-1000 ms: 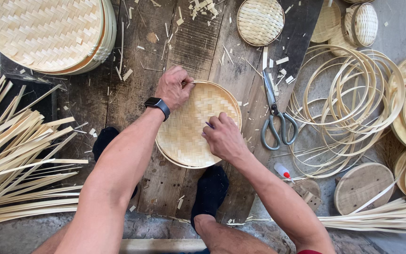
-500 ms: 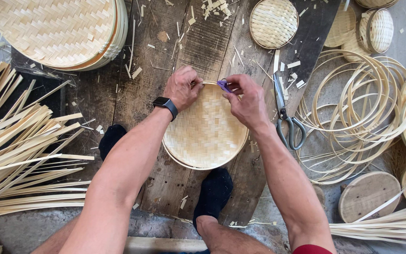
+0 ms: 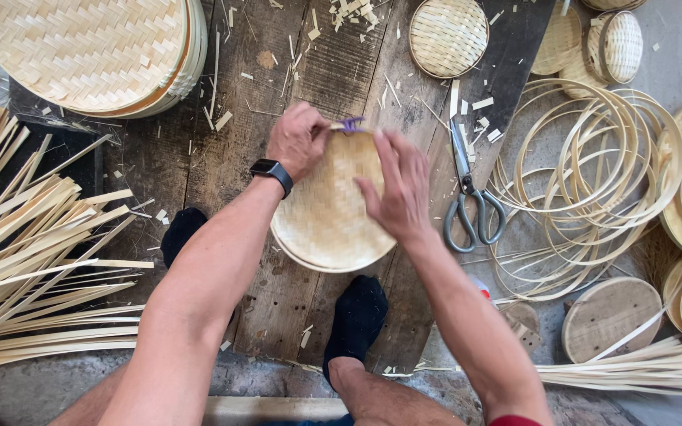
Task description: The person assembles a bamboo tray by fitting a wooden rim around a woven base, applying adhesive from a bottle, and securing the pieces with a clip.
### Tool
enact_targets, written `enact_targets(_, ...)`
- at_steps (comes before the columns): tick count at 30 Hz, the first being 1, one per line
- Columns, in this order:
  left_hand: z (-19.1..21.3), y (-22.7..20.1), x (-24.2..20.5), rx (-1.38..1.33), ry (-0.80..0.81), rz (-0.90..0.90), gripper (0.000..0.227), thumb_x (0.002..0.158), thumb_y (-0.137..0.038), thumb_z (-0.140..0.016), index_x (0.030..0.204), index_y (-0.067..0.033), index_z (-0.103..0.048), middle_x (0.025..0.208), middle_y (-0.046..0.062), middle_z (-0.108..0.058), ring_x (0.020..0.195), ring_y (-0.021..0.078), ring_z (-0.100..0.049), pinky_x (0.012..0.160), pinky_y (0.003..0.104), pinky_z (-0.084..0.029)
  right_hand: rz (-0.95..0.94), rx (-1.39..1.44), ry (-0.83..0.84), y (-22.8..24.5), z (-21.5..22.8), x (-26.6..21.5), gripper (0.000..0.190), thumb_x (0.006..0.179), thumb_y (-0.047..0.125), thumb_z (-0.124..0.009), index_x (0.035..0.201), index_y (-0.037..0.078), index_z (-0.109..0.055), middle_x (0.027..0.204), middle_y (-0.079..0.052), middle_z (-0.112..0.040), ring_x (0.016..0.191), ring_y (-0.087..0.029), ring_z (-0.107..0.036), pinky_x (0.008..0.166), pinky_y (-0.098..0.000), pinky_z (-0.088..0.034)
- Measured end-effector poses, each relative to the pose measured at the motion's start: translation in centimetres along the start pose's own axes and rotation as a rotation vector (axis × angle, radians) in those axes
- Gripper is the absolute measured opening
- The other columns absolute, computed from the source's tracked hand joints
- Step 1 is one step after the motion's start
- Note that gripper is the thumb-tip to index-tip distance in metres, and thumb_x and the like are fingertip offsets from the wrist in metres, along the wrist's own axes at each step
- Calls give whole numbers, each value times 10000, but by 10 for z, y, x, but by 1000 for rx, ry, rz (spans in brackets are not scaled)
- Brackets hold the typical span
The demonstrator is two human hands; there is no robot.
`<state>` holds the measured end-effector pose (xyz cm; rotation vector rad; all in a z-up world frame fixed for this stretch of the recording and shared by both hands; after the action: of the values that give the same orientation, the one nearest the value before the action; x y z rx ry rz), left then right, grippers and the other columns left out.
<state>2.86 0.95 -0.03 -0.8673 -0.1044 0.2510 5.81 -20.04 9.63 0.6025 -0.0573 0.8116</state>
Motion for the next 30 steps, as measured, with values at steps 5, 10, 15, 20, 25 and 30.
enact_targets(5, 29, 0, -12, 79, -86, -48, 247, 877, -224, -788, 1069, -96, -699, 1001, 73, -655, 922, 227, -604, 824, 403, -514, 144, 228, 384, 57, 17, -86, 476, 794, 374, -813, 1137, 68, -687, 1069, -103, -666, 1058, -252, -611, 1032, -484, -404)
enact_targets(10, 54, -37, -97, 366, 240, -785, 432, 918, -530, -626, 1031, -118, -690, 1014, 80, -658, 954, 220, -604, 937, 465, -489, 192, 181, 374, 41, 0, -108, 200, 918, 263, -741, 1038, 107, -704, 971, -33, -622, 983, -251, -581, 962, -416, -432)
enact_targets(15, 68, -44, -137, 208, 447, -749, 318, 869, -410, -672, 916, -97, -639, 903, 66, -593, 946, 260, -597, 958, 409, -447, 170, 217, 420, 26, -5, -100, 188, 878, 245, -769, 924, 103, -656, 872, -73, -548, 906, -277, -547, 856, -417, -416)
enact_targets(20, 57, -40, -139, 204, 440, -698, 333, 913, -384, -709, 740, -129, -583, 788, 24, -540, 859, 218, -573, 913, 386, -421, 98, 315, 398, 26, 1, -103, 139, 833, 162, -752, 932, 101, -677, 891, -58, -584, 928, -275, -561, 859, -412, -416)
enact_targets(25, 51, -39, -139, 209, 417, -661, 338, 894, -382, -722, 710, -140, -575, 759, 15, -525, 833, 200, -568, 896, 372, -404, 120, 280, 461, 22, -2, -104, 114, 823, 119, -750, 933, 107, -723, 881, -20, -642, 919, -243, -599, 840, -393, -451)
enact_targets(30, 48, -34, -142, 247, 426, -647, 359, 908, -385, -727, 684, -137, -594, 766, 10, -557, 842, 198, -577, 914, 373, -408, 22, 295, 537, 18, -10, -102, 80, 826, 145, -772, 883, 92, -756, 815, -28, -651, 872, -241, -607, 805, -388, -468)
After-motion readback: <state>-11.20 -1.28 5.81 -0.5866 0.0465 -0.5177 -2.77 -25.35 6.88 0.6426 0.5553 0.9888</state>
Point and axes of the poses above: each hand's wrist, its own x-axis towards the middle knuckle, its own z-axis out of the back of the hand, y = z × x, the point moved 3 cm from there along x, towards the middle knuckle
